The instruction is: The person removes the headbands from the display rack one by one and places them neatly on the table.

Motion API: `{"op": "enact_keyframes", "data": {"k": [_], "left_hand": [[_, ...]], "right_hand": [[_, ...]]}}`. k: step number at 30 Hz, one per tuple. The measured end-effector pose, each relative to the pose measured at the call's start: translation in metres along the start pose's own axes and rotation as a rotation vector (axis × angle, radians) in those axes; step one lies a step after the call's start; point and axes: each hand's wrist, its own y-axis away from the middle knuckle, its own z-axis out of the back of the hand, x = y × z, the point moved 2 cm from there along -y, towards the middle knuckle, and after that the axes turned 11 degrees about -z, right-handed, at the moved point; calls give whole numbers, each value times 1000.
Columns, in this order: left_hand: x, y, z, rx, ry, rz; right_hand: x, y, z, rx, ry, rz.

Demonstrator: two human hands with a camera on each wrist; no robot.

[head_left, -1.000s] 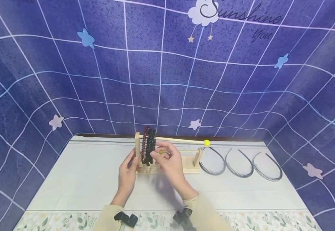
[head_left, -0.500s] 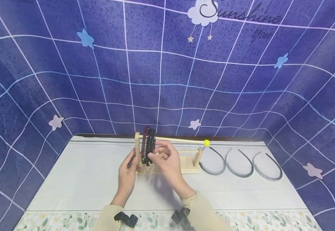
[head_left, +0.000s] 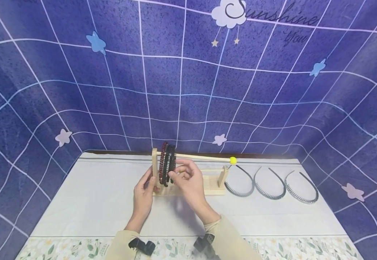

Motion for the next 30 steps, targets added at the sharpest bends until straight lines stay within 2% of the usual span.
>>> {"op": "enact_keyframes", "data": {"k": [18,30], "left_hand": [[0,1,0,7,-9,11],[1,0,0,-7,1,3]], "right_hand": [[4,0,5,-33,1,44],[13,0,7,-19,-24,76]]}}
